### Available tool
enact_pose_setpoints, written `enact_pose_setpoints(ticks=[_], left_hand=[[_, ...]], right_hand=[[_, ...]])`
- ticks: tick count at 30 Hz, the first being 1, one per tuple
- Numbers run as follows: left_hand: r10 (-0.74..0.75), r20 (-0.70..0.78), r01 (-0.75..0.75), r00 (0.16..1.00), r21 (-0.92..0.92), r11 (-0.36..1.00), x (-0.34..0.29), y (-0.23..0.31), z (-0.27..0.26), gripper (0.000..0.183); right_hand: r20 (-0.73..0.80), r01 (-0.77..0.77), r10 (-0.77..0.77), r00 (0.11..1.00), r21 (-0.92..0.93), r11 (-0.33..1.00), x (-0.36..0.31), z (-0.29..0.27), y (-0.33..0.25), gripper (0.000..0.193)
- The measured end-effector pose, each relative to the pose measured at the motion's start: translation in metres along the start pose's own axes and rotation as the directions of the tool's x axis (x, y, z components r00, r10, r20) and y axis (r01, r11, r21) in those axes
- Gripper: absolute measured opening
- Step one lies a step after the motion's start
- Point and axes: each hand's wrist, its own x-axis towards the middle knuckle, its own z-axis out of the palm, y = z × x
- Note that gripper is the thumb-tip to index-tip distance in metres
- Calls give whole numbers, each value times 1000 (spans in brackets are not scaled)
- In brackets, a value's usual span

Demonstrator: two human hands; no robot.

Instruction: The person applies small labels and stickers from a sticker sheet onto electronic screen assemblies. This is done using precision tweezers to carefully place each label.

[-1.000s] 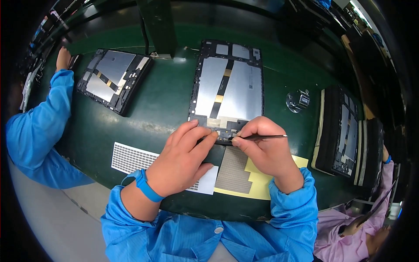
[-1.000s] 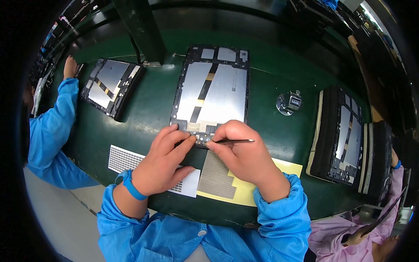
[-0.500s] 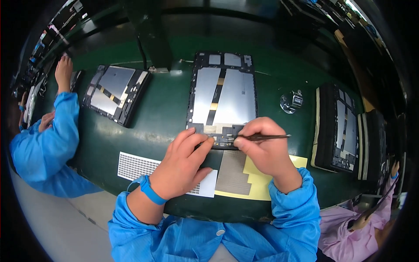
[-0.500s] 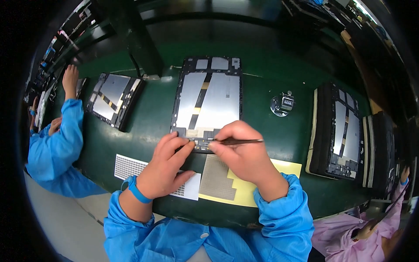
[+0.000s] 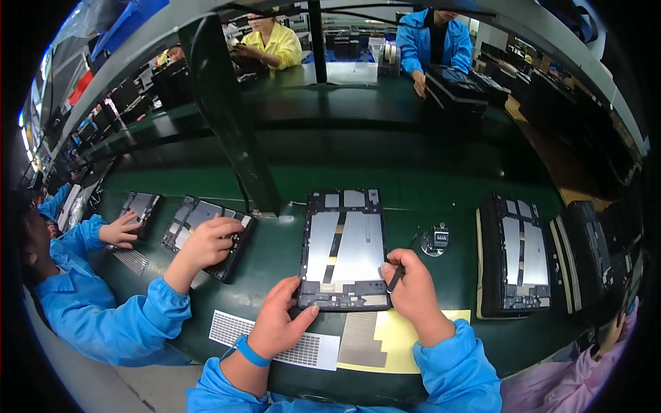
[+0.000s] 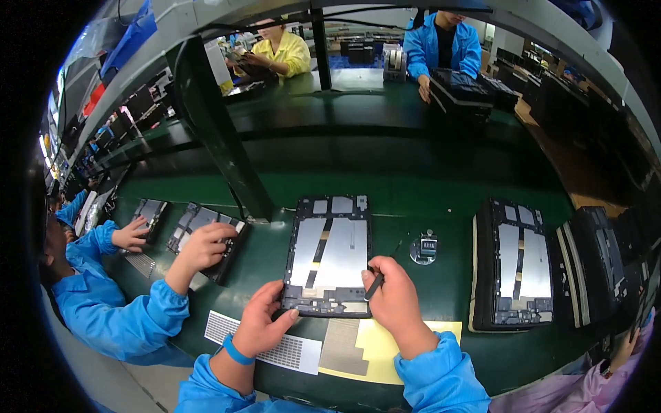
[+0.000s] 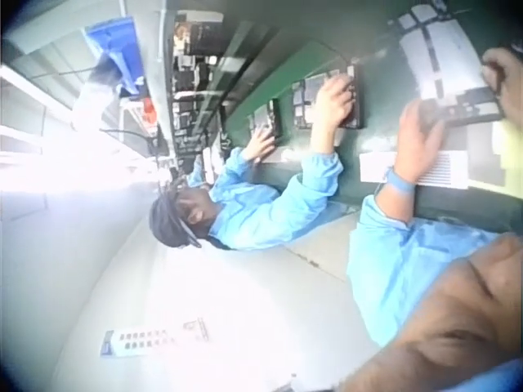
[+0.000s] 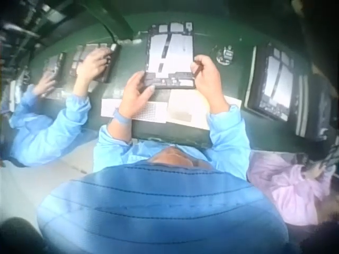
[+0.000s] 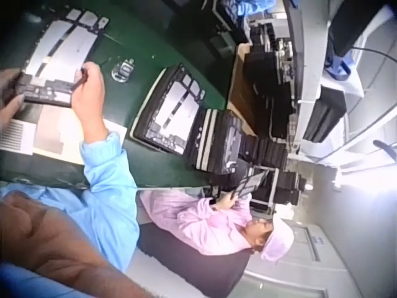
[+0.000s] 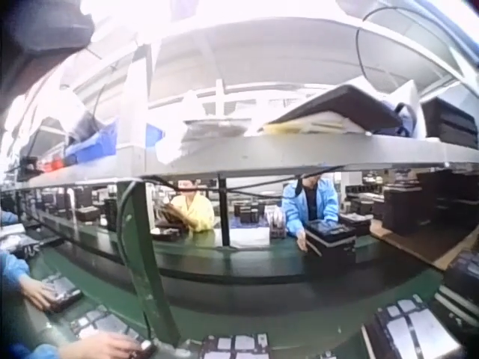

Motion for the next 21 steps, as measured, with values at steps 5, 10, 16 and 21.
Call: enact_pose_setpoints(ticks=[5, 10, 16, 21], left_hand=[[-304, -14, 262, 953, -472, 842, 3, 10, -2, 53], [-373, -47, 228, 927, -718, 658, 6, -11, 2, 56], [-243, 192, 283, 951, -859, 427, 11, -1, -6, 57], [-128, 435, 453, 891, -837, 308, 13, 3, -12, 56]], right_hand=[[-3, -89, 93, 996, 245, 965, 3, 2, 3, 24], [-20, -115, 125, 992, 274, 955, 8, 2, 5, 25], [-70, -132, 227, 971, 634, 762, 6, 4, 13, 31], [-6, -143, 196, 981, 658, 740, 8, 5, 15, 32]])
